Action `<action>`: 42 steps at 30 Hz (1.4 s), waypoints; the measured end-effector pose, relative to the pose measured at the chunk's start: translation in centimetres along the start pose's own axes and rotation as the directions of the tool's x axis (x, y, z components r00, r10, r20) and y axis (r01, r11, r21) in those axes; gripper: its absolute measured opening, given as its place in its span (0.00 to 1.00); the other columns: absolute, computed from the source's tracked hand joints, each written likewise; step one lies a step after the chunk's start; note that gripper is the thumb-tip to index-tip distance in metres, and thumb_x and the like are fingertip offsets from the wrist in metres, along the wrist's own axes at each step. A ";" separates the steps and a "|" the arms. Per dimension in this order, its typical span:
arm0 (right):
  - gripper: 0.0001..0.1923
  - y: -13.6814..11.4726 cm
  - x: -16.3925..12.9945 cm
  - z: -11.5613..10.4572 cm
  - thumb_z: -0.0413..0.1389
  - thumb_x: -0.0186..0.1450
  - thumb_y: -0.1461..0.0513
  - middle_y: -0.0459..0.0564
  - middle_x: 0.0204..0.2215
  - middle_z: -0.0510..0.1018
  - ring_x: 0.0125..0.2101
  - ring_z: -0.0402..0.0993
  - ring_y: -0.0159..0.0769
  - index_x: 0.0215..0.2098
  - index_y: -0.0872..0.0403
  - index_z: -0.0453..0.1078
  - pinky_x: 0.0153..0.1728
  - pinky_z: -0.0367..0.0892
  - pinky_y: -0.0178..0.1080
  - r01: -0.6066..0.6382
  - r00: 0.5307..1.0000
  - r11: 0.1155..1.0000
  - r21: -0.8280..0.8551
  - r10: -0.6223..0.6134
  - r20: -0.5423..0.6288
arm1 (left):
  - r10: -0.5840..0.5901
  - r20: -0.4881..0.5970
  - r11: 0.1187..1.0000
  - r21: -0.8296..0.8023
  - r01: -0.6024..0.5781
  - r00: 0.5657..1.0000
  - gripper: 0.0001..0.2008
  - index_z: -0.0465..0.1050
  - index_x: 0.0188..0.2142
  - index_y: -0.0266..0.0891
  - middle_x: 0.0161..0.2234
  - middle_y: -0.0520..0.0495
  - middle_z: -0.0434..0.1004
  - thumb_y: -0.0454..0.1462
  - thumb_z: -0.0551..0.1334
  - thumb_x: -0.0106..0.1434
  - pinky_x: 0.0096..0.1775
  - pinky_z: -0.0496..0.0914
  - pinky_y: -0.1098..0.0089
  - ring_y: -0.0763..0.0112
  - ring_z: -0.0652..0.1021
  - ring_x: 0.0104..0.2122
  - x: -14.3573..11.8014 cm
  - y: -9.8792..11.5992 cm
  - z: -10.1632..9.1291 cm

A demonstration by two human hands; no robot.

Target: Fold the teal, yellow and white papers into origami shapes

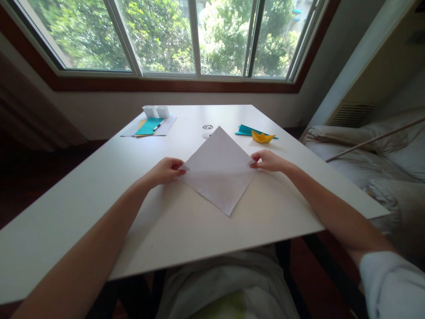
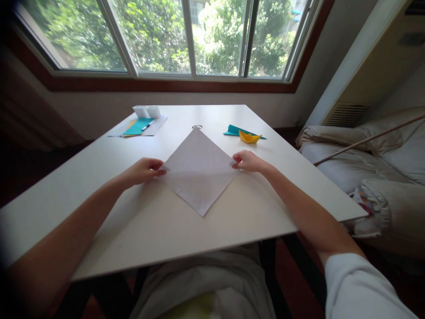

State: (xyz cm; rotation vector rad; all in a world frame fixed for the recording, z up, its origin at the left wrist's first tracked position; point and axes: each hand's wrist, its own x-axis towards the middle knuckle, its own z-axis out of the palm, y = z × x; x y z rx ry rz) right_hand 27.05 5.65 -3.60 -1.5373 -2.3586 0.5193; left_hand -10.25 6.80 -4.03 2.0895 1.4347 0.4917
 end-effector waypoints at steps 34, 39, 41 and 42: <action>0.12 -2.9 -1.0 0.2 0.49 0.62 0.66 0.52 0.39 0.77 0.39 0.70 0.40 0.35 0.53 0.75 0.39 0.62 0.38 0.139 0.990 0.864 -0.484 -0.119 0.072 | 0.193 0.073 0.709 0.679 -0.191 0.978 0.16 0.75 0.38 0.41 0.42 0.43 0.72 0.38 0.49 0.61 0.43 0.67 0.61 0.59 0.72 0.42 -2.3 4.9 2.0; 0.14 -5.1 -1.2 1.5 0.49 0.64 0.60 0.56 0.42 0.75 0.42 0.69 0.44 0.43 0.56 0.71 0.41 0.63 0.42 0.158 0.987 0.860 -0.485 -0.144 0.067 | 0.334 0.146 0.739 0.573 -0.355 0.931 0.17 0.66 0.50 0.40 0.52 0.43 0.67 0.38 0.48 0.64 0.47 0.66 0.63 0.61 0.70 0.48 -2.8 6.8 5.3; 0.15 -5.5 -1.2 2.1 0.48 0.64 0.60 0.58 0.43 0.74 0.43 0.69 0.44 0.46 0.57 0.70 0.42 0.63 0.42 0.197 0.980 0.868 -0.456 -0.180 0.082 | 0.357 0.179 0.737 0.548 -0.395 0.917 0.17 0.65 0.51 0.40 0.52 0.42 0.67 0.37 0.47 0.65 0.49 0.65 0.63 0.61 0.69 0.50 -3.0 7.3 6.3; 0.16 -5.7 -1.2 2.4 0.48 0.65 0.60 0.58 0.44 0.74 0.43 0.69 0.44 0.47 0.57 0.69 0.43 0.63 0.42 0.224 0.975 0.872 -0.435 -0.206 0.088 | 0.366 0.182 0.734 0.547 -0.403 0.913 0.17 0.64 0.51 0.39 0.53 0.42 0.67 0.38 0.46 0.66 0.49 0.64 0.62 0.61 0.69 0.50 -3.2 7.6 6.7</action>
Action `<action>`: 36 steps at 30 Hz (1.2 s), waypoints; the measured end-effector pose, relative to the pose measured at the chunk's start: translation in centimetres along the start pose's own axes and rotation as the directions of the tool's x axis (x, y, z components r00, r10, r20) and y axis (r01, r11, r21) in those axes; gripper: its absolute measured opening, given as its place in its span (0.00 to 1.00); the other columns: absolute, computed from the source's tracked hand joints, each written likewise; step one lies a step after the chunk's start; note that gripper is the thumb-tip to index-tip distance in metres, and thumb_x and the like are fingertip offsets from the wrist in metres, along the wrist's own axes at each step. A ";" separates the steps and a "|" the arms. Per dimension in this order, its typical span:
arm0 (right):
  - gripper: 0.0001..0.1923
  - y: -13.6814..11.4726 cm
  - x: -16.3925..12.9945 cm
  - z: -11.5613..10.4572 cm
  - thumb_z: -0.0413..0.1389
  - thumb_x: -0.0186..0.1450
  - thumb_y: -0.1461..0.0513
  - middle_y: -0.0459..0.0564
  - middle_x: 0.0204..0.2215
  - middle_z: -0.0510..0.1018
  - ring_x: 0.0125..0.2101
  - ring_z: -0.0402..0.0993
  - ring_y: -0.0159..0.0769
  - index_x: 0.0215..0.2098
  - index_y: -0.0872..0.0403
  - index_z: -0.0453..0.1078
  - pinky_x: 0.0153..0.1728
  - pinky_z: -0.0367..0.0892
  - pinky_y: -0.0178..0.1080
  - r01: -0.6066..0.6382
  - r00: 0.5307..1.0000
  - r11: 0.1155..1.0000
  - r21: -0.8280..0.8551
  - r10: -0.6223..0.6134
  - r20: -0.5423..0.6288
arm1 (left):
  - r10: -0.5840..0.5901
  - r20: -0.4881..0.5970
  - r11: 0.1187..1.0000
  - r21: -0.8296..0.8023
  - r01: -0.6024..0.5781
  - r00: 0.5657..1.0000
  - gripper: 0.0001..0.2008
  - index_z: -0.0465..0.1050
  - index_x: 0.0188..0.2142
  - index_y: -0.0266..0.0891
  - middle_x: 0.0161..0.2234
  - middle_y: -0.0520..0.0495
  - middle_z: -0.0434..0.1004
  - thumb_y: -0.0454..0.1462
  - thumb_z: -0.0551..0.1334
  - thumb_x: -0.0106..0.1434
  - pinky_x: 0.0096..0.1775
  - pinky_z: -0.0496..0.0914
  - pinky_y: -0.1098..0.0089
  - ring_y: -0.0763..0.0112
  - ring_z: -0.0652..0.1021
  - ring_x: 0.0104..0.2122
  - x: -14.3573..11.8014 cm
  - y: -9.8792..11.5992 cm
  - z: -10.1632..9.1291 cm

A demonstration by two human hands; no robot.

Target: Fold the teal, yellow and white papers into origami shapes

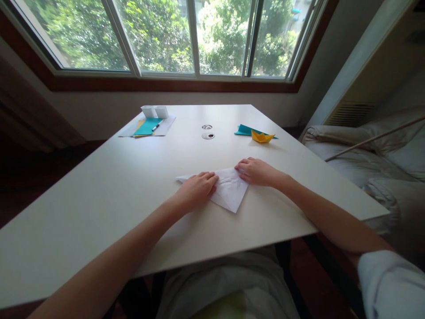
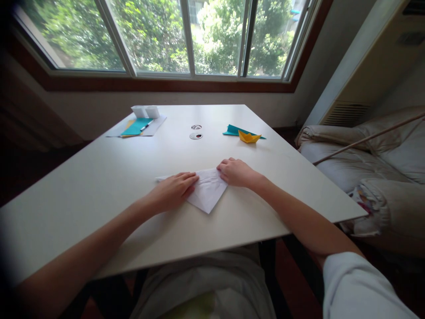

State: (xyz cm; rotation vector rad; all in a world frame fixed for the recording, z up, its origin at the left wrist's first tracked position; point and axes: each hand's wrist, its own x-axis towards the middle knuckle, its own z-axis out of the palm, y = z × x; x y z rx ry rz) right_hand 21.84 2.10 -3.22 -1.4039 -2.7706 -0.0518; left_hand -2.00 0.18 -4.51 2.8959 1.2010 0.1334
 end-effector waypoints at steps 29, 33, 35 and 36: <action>0.64 -0.5 -1.1 1.1 0.50 0.43 0.32 0.71 0.62 0.42 0.61 0.38 0.63 0.65 0.63 0.40 0.57 0.43 0.59 -0.271 0.921 0.953 0.139 0.215 0.326 | -0.459 0.214 0.886 0.180 0.427 0.862 0.52 0.53 0.61 0.34 0.56 0.22 0.58 0.68 0.47 0.47 0.45 0.62 0.50 0.36 0.64 0.53 -0.9 2.2 -1.6; 0.65 0.9 -1.3 0.9 0.53 0.41 0.32 0.68 0.63 0.45 0.61 0.39 0.61 0.65 0.60 0.42 0.57 0.48 0.56 -0.390 0.866 0.912 0.125 0.318 0.386 | -0.529 0.250 0.848 0.177 0.499 0.811 0.53 0.58 0.58 0.28 0.49 0.22 0.68 0.68 0.47 0.46 0.40 0.66 0.56 0.40 0.70 0.47 -1.3 1.4 -2.2; 0.64 1.7 -1.4 0.8 0.56 0.39 0.34 0.68 0.62 0.49 0.60 0.42 0.62 0.64 0.60 0.47 0.56 0.51 0.56 -0.384 0.878 0.911 0.151 0.309 0.365 | -0.542 0.271 0.840 0.178 0.512 0.796 0.49 0.64 0.53 0.31 0.43 0.26 0.72 0.68 0.46 0.47 0.37 0.67 0.58 0.43 0.73 0.43 -1.5 0.9 -2.6; 0.63 2.1 -1.5 0.8 0.57 0.39 0.34 0.68 0.61 0.51 0.60 0.44 0.63 0.63 0.60 0.49 0.55 0.52 0.57 -0.365 0.890 0.917 0.160 0.294 0.350 | -0.545 0.279 0.838 0.180 0.514 0.791 0.48 0.66 0.51 0.33 0.42 0.28 0.74 0.68 0.46 0.46 0.36 0.67 0.59 0.45 0.74 0.41 -1.6 0.7 -2.7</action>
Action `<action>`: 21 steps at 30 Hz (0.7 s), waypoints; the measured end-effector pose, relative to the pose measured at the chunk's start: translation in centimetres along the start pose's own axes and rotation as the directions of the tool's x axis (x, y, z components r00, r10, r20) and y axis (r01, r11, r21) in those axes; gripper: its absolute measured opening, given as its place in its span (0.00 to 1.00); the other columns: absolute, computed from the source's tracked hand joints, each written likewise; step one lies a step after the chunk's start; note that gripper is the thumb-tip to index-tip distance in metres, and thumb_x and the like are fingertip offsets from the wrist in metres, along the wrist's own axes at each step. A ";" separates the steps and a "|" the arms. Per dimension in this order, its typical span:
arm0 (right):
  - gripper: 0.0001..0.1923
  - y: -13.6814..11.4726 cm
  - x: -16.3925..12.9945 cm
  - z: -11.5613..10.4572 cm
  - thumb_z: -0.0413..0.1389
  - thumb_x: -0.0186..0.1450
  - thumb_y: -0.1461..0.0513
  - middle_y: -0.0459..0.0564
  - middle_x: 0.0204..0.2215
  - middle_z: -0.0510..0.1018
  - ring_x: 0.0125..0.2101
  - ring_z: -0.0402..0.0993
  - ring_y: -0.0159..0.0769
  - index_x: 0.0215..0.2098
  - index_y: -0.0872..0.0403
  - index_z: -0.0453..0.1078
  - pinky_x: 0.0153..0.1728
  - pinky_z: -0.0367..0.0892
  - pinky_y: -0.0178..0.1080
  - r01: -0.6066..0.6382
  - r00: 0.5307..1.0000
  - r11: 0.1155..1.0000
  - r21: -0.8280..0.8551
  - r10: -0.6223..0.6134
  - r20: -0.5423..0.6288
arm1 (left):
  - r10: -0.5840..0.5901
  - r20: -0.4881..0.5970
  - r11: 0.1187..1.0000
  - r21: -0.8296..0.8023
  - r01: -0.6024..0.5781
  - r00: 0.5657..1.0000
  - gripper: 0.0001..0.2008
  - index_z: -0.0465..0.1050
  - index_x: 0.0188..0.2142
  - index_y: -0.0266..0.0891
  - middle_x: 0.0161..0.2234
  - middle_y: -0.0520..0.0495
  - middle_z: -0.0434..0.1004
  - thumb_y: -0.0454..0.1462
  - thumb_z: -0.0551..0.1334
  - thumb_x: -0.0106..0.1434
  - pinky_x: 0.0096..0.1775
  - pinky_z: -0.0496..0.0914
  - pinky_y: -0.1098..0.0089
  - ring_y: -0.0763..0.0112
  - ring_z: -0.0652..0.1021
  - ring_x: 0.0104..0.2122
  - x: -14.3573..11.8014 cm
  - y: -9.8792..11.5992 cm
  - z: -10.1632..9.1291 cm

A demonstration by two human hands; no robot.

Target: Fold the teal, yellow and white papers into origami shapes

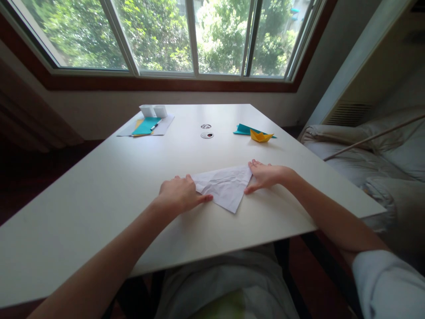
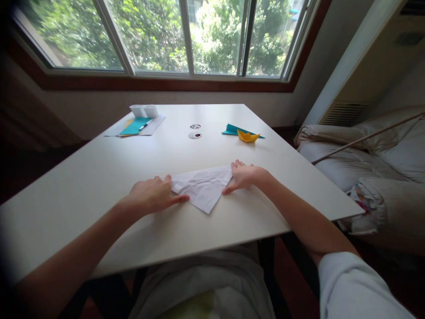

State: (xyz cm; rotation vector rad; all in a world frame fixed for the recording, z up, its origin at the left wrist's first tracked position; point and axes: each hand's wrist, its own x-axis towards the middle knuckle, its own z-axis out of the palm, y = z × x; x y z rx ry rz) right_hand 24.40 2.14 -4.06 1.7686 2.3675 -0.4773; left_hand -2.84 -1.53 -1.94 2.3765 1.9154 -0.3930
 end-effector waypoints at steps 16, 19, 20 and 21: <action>0.32 1.7 0.5 -2.0 0.56 0.57 0.51 0.54 0.52 0.69 0.51 0.64 0.46 0.58 0.52 0.59 0.50 0.60 0.44 0.358 0.920 0.933 0.035 -0.346 -0.185 | 0.364 -0.173 0.911 -0.138 -0.388 0.915 0.33 0.62 0.55 0.37 0.49 0.38 0.70 0.56 0.50 0.59 0.45 0.64 0.65 0.55 0.71 0.47 4.9 -7.7 1.0; 0.30 1.2 0.3 -2.0 0.56 0.57 0.54 0.53 0.51 0.70 0.50 0.65 0.44 0.56 0.51 0.61 0.49 0.61 0.42 0.402 0.902 0.914 0.051 -0.386 -0.193 | 0.374 -0.184 0.900 -0.163 -0.404 0.909 0.32 0.63 0.55 0.37 0.48 0.38 0.70 0.56 0.50 0.58 0.45 0.64 0.66 0.56 0.71 0.47 4.9 -7.8 1.1; 0.28 1.1 0.2 -2.0 0.56 0.58 0.54 0.53 0.50 0.71 0.50 0.65 0.43 0.56 0.51 0.62 0.48 0.61 0.42 0.411 0.898 0.910 0.051 -0.395 -0.195 | 0.378 -0.188 0.897 -0.167 -0.409 0.906 0.32 0.63 0.54 0.37 0.48 0.39 0.71 0.56 0.51 0.59 0.45 0.64 0.66 0.56 0.71 0.47 4.9 -7.8 1.2; 0.27 1.0 0.2 -2.0 0.55 0.58 0.54 0.52 0.50 0.71 0.49 0.66 0.43 0.55 0.51 0.63 0.47 0.61 0.42 0.415 0.896 0.908 0.051 -0.398 -0.199 | 0.381 -0.192 0.895 -0.169 -0.413 0.904 0.31 0.63 0.54 0.38 0.48 0.39 0.71 0.55 0.51 0.59 0.45 0.64 0.66 0.56 0.71 0.48 5.0 -7.9 1.2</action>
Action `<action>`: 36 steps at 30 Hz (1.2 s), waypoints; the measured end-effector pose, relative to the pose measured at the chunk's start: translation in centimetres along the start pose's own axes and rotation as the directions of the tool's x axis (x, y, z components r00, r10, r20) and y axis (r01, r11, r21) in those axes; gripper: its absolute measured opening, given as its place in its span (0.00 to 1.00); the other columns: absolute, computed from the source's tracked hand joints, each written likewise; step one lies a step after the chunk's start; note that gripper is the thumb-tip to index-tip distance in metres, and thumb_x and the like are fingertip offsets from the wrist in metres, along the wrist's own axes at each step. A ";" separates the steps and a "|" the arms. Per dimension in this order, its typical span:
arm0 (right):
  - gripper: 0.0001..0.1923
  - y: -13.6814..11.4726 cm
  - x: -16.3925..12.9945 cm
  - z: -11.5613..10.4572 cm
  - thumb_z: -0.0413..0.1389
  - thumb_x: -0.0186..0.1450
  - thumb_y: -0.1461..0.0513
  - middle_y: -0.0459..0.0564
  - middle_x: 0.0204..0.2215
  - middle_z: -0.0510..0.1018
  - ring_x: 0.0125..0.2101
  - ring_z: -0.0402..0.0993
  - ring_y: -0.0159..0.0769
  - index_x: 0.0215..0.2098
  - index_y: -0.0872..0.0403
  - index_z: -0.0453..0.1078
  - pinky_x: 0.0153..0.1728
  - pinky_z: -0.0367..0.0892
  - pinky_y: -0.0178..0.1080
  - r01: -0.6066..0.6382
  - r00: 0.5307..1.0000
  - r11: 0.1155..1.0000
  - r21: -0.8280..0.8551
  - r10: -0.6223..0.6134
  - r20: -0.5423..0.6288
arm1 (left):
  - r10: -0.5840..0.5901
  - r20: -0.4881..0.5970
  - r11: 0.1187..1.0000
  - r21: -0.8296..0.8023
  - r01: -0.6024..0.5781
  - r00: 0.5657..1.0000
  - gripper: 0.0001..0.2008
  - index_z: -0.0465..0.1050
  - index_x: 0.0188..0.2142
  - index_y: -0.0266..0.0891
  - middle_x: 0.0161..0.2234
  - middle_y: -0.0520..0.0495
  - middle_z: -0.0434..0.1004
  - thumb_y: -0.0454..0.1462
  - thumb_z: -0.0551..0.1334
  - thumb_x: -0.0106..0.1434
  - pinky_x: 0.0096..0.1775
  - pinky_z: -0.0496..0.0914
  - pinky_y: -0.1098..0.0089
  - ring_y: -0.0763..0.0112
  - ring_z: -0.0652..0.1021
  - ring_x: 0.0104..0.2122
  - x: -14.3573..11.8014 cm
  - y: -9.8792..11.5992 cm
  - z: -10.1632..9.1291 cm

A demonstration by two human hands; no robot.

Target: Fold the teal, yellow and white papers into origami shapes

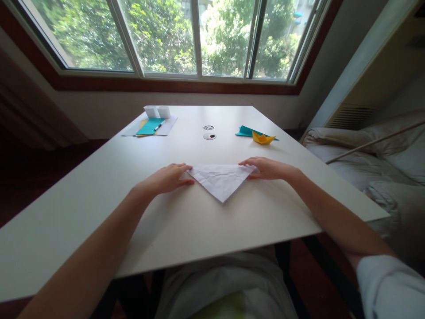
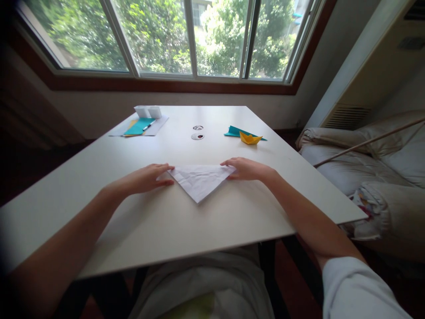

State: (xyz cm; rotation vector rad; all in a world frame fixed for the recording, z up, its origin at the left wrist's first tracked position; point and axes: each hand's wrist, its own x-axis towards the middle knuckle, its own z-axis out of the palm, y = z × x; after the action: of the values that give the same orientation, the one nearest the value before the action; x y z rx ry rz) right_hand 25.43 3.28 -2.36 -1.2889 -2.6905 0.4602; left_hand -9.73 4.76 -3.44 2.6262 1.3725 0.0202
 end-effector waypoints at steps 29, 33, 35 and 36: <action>0.30 2.0 1.2 2.0 0.55 0.57 0.53 0.56 0.48 0.71 0.45 0.68 0.45 0.57 0.52 0.60 0.42 0.63 0.42 -0.296 0.920 0.953 -0.069 0.264 -0.290 | -0.255 -0.120 0.953 0.134 0.271 0.959 0.25 0.65 0.52 0.43 0.49 0.41 0.69 0.52 0.50 0.60 0.38 0.67 0.65 0.55 0.70 0.48 -0.2 1.5 -0.8; 0.23 2.2 1.2 2.4 0.48 0.64 0.55 0.52 0.59 0.60 0.56 0.55 0.49 0.57 0.46 0.61 0.54 0.52 0.50 -0.100 0.989 0.986 -0.131 0.084 -0.122 | -0.249 -0.125 0.957 0.118 0.264 0.960 0.23 0.68 0.48 0.44 0.44 0.43 0.73 0.51 0.48 0.61 0.33 0.67 0.67 0.57 0.73 0.43 -0.2 1.8 -0.8; 0.23 1.9 1.1 2.4 0.47 0.64 0.53 0.52 0.60 0.58 0.58 0.51 0.50 0.57 0.47 0.61 0.54 0.51 0.51 -0.078 0.995 0.992 -0.101 0.072 -0.066 | -0.256 -0.108 0.959 0.098 0.267 0.961 0.24 0.69 0.48 0.44 0.41 0.44 0.74 0.52 0.46 0.62 0.32 0.66 0.67 0.58 0.74 0.41 -0.2 2.0 -0.8; 0.24 1.6 1.1 2.3 0.48 0.63 0.52 0.52 0.60 0.58 0.58 0.51 0.50 0.57 0.48 0.61 0.54 0.51 0.50 -0.068 0.997 0.994 -0.083 0.064 -0.051 | -0.257 -0.104 0.959 0.096 0.267 0.961 0.24 0.68 0.48 0.44 0.41 0.44 0.74 0.52 0.46 0.62 0.31 0.66 0.67 0.58 0.74 0.41 -0.2 2.2 -0.8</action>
State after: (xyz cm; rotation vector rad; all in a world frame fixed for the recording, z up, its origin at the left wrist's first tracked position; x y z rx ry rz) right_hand 25.42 4.61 -5.06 -1.3956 -2.6612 0.3200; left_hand -8.14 3.53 -2.33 2.5323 1.7913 0.0308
